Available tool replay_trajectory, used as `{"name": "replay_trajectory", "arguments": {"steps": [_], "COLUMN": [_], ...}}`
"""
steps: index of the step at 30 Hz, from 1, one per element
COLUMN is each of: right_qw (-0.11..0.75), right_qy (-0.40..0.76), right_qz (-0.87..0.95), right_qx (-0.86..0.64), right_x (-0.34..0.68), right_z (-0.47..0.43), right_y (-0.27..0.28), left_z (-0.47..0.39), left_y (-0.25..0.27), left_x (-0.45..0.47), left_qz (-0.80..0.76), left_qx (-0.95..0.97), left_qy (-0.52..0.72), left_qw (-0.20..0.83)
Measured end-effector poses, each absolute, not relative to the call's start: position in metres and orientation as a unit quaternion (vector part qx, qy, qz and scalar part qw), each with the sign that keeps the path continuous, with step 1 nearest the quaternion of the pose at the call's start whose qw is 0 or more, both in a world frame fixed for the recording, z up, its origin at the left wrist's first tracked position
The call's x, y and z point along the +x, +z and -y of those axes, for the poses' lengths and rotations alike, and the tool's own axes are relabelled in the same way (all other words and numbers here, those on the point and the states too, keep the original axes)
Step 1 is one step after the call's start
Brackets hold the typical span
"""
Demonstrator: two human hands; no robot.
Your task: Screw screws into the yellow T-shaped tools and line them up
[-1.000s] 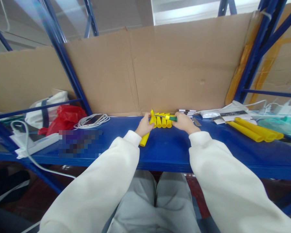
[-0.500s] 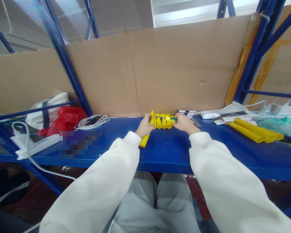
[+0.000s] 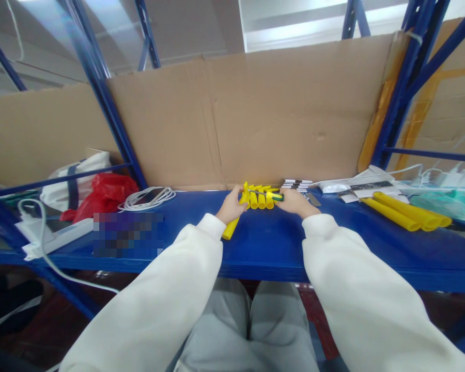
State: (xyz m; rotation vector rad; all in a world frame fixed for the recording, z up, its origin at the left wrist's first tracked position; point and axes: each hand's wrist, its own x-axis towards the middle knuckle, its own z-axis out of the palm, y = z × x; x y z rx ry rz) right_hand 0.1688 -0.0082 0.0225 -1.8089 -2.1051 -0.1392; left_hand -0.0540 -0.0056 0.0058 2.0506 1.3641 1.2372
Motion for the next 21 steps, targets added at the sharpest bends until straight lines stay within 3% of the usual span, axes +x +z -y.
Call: {"name": "replay_trajectory", "arguments": {"steps": [21], "right_qw": [0.197], "right_qy": [-0.055], "right_qz": [0.755], "right_qx": [-0.623], "right_x": [0.178], "right_z": [0.0], "right_y": [0.018], "left_z": [0.006], "left_y": [0.006], "left_x": [-0.054], "left_qz": [-0.499], "left_qx": [0.727], "left_qy": [0.445], "left_qw": [0.159]}}
